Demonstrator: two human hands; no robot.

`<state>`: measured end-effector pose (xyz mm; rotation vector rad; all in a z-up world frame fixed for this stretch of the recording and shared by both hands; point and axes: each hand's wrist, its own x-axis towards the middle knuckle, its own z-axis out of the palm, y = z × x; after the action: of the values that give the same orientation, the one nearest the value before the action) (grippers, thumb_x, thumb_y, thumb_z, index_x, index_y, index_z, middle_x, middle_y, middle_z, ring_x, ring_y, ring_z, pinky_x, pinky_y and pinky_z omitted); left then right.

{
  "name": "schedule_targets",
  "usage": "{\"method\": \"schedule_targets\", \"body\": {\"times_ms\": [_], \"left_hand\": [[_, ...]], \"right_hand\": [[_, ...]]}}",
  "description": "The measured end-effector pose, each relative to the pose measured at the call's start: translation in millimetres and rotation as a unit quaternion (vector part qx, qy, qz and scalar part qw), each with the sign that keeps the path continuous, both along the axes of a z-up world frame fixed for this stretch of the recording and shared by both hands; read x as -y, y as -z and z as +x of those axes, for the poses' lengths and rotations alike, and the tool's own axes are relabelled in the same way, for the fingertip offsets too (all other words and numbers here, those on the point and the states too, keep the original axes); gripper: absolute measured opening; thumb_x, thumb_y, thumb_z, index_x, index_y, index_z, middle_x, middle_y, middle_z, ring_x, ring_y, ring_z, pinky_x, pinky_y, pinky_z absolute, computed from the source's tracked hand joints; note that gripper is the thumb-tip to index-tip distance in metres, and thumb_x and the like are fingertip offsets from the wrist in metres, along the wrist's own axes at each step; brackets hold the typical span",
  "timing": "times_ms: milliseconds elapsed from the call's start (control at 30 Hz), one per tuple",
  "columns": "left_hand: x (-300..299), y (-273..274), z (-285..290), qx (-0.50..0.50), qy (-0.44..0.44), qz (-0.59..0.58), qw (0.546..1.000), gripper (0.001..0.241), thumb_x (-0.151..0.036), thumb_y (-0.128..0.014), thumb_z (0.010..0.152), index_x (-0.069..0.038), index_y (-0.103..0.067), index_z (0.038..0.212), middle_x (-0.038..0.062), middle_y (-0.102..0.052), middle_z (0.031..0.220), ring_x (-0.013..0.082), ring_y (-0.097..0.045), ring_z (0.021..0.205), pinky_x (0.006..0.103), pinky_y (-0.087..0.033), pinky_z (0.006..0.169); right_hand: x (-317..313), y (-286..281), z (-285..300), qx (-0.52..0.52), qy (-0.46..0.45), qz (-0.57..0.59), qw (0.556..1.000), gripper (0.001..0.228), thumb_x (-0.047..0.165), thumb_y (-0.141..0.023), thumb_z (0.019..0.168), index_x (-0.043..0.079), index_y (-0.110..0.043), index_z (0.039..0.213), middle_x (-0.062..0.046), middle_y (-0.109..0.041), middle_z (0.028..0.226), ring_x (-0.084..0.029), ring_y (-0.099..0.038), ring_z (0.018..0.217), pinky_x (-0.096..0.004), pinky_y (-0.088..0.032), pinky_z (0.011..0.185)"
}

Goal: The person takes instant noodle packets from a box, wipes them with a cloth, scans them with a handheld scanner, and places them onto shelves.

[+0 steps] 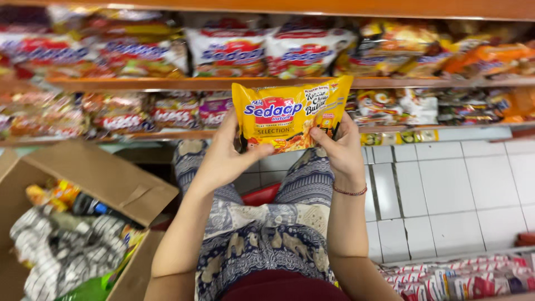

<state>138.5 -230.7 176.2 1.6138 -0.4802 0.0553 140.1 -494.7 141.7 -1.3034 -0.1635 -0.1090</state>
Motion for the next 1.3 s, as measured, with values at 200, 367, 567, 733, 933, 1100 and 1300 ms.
{"method": "schedule_targets", "body": {"times_ms": [200, 367, 567, 733, 933, 1100, 1300], "left_hand": [[70.9, -11.7, 21.0, -0.056, 0.019, -0.118, 0.991, 0.089, 0.001, -0.084, 0.081, -0.004, -0.031, 0.153, 0.013, -0.060, 0.136, 0.0183, -0.061, 0.122, 0.0330, -0.051, 0.106], [121.1, -16.0, 34.2, -0.086, 0.059, -0.164, 0.981, 0.083, 0.008, -0.084, 0.080, -0.004, -0.037, 0.146, 0.013, -0.058, 0.138, 0.0178, -0.061, 0.121, 0.0317, -0.060, 0.097], [163.6, -27.5, 47.3, -0.126, 0.078, -0.161, 0.976, 0.079, 0.007, -0.079, 0.085, -0.003, -0.039, 0.152, 0.012, -0.064, 0.136, 0.0189, -0.065, 0.124, 0.0293, -0.064, 0.097], [177.6, -36.3, 53.5, 0.051, -0.012, -0.098, 0.994, 0.073, 0.010, -0.082, 0.083, -0.001, -0.051, 0.148, 0.007, -0.046, 0.134, 0.0163, -0.057, 0.125, 0.0301, -0.058, 0.102], [192.0, -35.0, 61.3, 0.038, -0.100, -0.107, 0.989, 0.052, 0.007, -0.081, 0.087, -0.002, -0.064, 0.135, 0.007, -0.057, 0.131, 0.0148, -0.063, 0.120, 0.0283, -0.061, 0.100], [199.0, -37.1, 66.1, 0.135, -0.228, 0.001, 0.964, 0.037, 0.001, -0.085, 0.087, -0.002, -0.072, 0.121, 0.009, -0.069, 0.127, 0.0172, -0.066, 0.116, 0.0322, -0.057, 0.097], [213.3, -40.3, 71.1, 0.177, -0.284, 0.015, 0.942, 0.038, -0.001, -0.083, 0.087, 0.000, -0.070, 0.122, 0.019, -0.066, 0.131, 0.0281, -0.066, 0.123, 0.0379, -0.054, 0.105]], "right_hand": [[50.5, -13.4, -0.1, 0.013, 0.095, 0.063, 0.993, 0.047, -0.004, -0.074, 0.095, -0.003, -0.055, 0.138, -0.010, -0.067, 0.131, -0.016, -0.066, 0.118, -0.033, -0.054, 0.107], [89.5, -22.5, 1.5, 0.024, 0.171, 0.148, 0.974, 0.052, -0.008, -0.069, 0.097, -0.003, -0.047, 0.144, -0.011, -0.063, 0.135, -0.019, -0.065, 0.121, -0.036, -0.056, 0.106], [137.5, -35.6, 9.5, 0.035, 0.127, 0.159, 0.978, 0.058, -0.012, -0.067, 0.095, -0.007, -0.045, 0.148, -0.018, -0.064, 0.133, -0.025, -0.069, 0.118, -0.041, -0.058, 0.103], [154.3, -38.7, 19.2, 0.057, 0.098, 0.116, 0.987, 0.062, -0.014, -0.073, 0.089, -0.011, -0.047, 0.145, -0.016, -0.066, 0.134, -0.022, -0.068, 0.122, -0.036, -0.058, 0.108], [150.7, -40.8, 41.0, 0.064, 0.178, 0.055, 0.980, 0.057, -0.016, -0.074, 0.089, -0.012, -0.052, 0.142, -0.017, -0.068, 0.130, -0.020, -0.069, 0.116, -0.033, -0.059, 0.103], [139.6, -51.7, 60.1, 0.088, 0.258, 0.002, 0.962, 0.060, -0.018, -0.075, 0.087, -0.010, -0.052, 0.142, -0.016, -0.065, 0.133, -0.018, -0.069, 0.115, -0.030, -0.061, 0.096], [127.3, -64.1, 71.7, 0.108, 0.303, -0.014, 0.947, 0.058, -0.016, -0.077, 0.088, 0.000, -0.051, 0.138, -0.013, -0.065, 0.123, -0.013, -0.066, 0.093, -0.023, -0.057, 0.078]]}}
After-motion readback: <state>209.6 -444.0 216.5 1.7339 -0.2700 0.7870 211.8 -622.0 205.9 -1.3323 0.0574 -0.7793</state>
